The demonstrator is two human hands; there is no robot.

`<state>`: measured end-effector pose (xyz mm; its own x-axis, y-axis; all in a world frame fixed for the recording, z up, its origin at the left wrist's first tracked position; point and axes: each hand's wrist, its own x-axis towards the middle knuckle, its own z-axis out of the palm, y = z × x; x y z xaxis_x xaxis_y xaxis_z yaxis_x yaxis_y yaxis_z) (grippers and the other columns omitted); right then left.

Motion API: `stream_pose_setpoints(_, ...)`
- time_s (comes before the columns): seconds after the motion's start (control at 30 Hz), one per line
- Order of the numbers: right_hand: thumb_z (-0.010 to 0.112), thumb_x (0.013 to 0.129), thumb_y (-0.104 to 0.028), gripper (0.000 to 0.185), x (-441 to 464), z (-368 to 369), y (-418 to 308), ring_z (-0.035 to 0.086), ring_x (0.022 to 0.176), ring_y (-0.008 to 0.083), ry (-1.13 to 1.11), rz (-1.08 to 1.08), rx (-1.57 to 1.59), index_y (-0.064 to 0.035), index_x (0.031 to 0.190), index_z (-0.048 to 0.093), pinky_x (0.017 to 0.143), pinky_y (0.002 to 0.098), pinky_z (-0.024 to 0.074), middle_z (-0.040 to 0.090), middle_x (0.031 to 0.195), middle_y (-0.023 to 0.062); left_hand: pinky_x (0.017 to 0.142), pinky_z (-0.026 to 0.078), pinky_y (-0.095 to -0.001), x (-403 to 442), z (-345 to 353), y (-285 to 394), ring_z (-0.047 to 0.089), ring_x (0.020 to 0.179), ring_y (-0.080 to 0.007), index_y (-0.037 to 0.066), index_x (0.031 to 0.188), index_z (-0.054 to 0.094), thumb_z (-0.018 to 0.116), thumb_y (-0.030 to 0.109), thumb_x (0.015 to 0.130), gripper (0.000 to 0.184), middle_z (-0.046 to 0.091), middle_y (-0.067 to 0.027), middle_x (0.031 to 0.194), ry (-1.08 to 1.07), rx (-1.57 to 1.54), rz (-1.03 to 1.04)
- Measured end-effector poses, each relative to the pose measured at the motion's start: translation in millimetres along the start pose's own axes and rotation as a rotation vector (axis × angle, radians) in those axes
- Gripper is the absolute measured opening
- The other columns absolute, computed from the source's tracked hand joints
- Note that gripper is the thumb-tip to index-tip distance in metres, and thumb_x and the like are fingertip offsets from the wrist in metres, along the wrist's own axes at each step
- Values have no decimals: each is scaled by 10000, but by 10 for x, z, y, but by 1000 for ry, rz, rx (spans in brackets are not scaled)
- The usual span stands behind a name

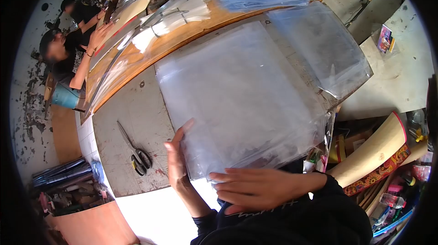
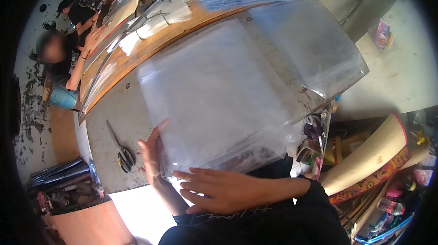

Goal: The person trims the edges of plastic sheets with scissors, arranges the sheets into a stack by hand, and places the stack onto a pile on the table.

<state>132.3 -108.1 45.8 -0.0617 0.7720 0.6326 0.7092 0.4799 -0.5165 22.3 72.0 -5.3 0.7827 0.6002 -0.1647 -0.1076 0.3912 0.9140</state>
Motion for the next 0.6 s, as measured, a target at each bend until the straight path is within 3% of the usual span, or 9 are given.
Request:
stream_pose_setpoints(0.03, 657, 720, -176, 293, 59, -230, 72, 595, 970, 270, -200, 205, -16, -20, 958, 585, 790, 352, 501, 600, 1018, 146, 963, 276, -283, 3, -27, 6, 448, 1077, -189, -41, 1192, 472, 546, 324, 854, 503, 511, -140, 1152, 6, 6, 0)
stream_pose_setpoints(0.1, 651, 689, -78, 373, -218, -697, 161, 535, 1056, 311, 150, 580, -393, -39, 1049, 562, 889, 386, 428, 552, 1131, 149, 903, 322, -271, 29, -57, -1, 457, 1022, -165, -39, 1155, 489, 570, 256, 840, 439, 531, -121, 1080, -43, 574, 146)
stream_pose_setpoints(0.13, 649, 673, -29, 433, -358, -929, 209, 505, 1099, 332, 304, 789, -504, -48, 1094, 551, 938, 403, 391, 527, 1187, 150, 805, 356, -232, 18, -17, 27, 467, 899, -115, -29, 1085, 513, 581, 158, 808, 341, 536, -61, 964, -2, 501, 30)
stream_pose_setpoints(0.27, 657, 686, -33, 505, -1095, -1513, 728, 405, 1203, 337, 223, 896, -769, -81, 1169, 522, 981, 418, 334, 477, 1242, 166, 696, 347, -189, 18, -28, -64, 440, 765, -74, -23, 1029, 524, 499, 76, 796, 254, 516, -14, 841, 75, 397, 55)
stream_pose_setpoints(0.43, 550, 840, -212, 443, -1507, -1746, 872, 302, 1283, 298, 115, 980, -429, -82, 1253, 460, 1062, 434, 177, 446, 1299, 133, 632, 325, -202, -16, -103, -109, 408, 687, -78, -50, 1001, 524, 385, 123, 798, 301, 502, -5, 790, 325, 334, -50)
stream_pose_setpoints(0.47, 492, 888, -276, 388, -1509, -1787, 898, 460, 1170, 239, 192, 965, -396, -48, 1201, 509, 1005, 373, 290, 549, 1182, 144, 658, 347, -211, -2, -100, -102, 439, 712, -98, -68, 996, 523, 398, 155, 792, 327, 525, -28, 812, 293, 297, -32)
stream_pose_setpoints(0.5, 492, 888, -276, 388, -1555, -1848, 935, 460, 1170, 239, 194, 965, -394, -48, 1201, 509, 1005, 373, 290, 549, 1182, 144, 658, 347, -211, 1, -96, -100, 439, 712, -98, -68, 996, 523, 398, 155, 792, 327, 525, -28, 812, 293, 299, -31)
stream_pose_setpoints(0.57, 480, 905, -258, 331, -1643, -1976, 1004, 575, 834, 158, 379, 1121, -565, -13, 1105, 579, 792, 299, 419, 645, 879, 126, 700, 368, -218, 4, -80, -101, 475, 754, -123, -86, 1033, 521, 399, 153, 783, 366, 553, -65, 852, 295, 224, -39)
stream_pose_setpoints(0.6, 454, 920, -265, 337, -1487, -1957, 974, 455, 572, 88, 545, 1016, -674, 11, 1025, 617, 548, 269, 385, 562, 631, 77, 700, 368, -218, 2, -107, -120, 475, 754, -123, -86, 1033, 521, 399, 153, 783, 366, 553, -65, 852, 296, 223, -34)
